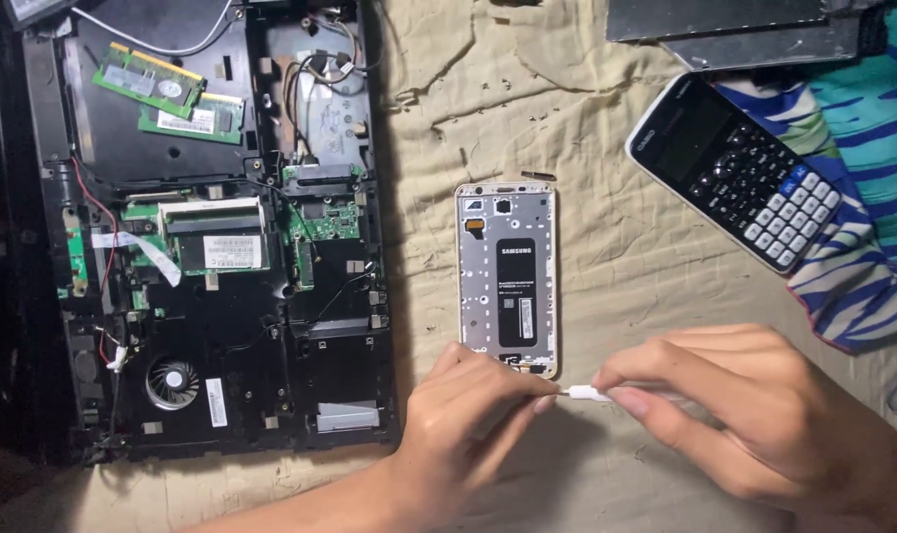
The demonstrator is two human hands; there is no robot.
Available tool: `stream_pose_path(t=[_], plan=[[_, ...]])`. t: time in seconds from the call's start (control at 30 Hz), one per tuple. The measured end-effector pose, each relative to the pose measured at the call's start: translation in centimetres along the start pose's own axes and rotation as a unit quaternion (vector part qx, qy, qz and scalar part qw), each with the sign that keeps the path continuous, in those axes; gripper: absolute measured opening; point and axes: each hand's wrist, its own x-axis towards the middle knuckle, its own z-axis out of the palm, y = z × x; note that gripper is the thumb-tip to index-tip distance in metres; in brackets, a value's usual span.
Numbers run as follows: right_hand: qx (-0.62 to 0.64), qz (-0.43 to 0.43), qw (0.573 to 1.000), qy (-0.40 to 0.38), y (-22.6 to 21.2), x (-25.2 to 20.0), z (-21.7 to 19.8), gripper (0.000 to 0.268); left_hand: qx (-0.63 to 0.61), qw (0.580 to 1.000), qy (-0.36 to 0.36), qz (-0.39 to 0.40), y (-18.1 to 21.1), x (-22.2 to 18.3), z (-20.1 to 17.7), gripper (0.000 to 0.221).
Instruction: Unscrewing small screws from a smartphone frame using a precision screwdriver
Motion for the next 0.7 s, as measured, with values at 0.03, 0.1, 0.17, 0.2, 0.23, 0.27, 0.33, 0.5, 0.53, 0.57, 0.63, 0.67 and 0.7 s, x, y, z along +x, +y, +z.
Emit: stream_pose_path(t=[0.03,0.1,0.17,0.2,0.23,0.27,0.33,0.5,0.53,0.57,0.63,0.67,0.7], plan=[[-0.002,0.002,1.000,0.001,-0.11,0.08,0.13,0.015,-0.002,1.000,-0.001,0.002,-0.10,-0.03,0.03,0.005],[-0.017,-0.044,0.999,0.010,-0.23,0.38,0.39,0.012,-0.003,1.000,-0.001,0.004,-0.26,-0.20,0.12,0.004],[-0.030,-0.047,0.998,0.009,-0.27,0.21,0.64,0.012,-0.002,1.000,0.003,0.004,-0.29,-0.23,0.22,0.003],[-0.044,-0.049,0.998,0.009,-0.28,0.11,0.79,0.012,-0.002,1.000,0.006,0.005,-0.31,-0.26,0.27,0.002],[-0.043,-0.049,0.998,0.008,-0.41,0.12,0.72,0.012,-0.002,1.000,0.006,0.003,-0.35,-0.33,0.30,0.002],[-0.037,-0.049,0.998,0.011,-0.54,0.16,0.62,0.011,-0.002,1.000,0.009,0.006,-0.39,-0.35,0.32,0.003],[-0.032,-0.049,0.998,0.014,-0.54,0.13,0.54,0.010,-0.003,1.000,0.012,0.010,-0.44,-0.38,0.35,0.003],[-0.037,-0.067,0.997,-0.003,-0.18,-0.06,0.72,0.012,-0.002,1.000,0.010,0.009,-0.37,-0.34,0.31,0.002],[-0.036,-0.065,0.997,-0.003,-0.09,-0.10,0.73,0.012,-0.003,1.000,0.009,0.008,-0.37,-0.34,0.29,0.002],[-0.036,-0.067,0.997,-0.005,0.01,-0.15,0.73,0.013,-0.001,1.000,0.006,0.007,-0.37,-0.34,0.29,0.002],[-0.036,-0.068,0.997,-0.005,0.11,-0.26,0.69,0.013,-0.001,1.000,0.001,0.007,-0.38,-0.30,0.28,0.002],[-0.036,-0.064,0.997,-0.006,0.09,-0.30,0.62,0.013,-0.003,1.000,0.003,0.007,-0.35,-0.27,0.29,0.003],[-0.036,-0.060,0.997,-0.007,0.06,-0.35,0.56,0.013,-0.004,1.000,0.005,0.008,-0.32,-0.24,0.29,0.003]])
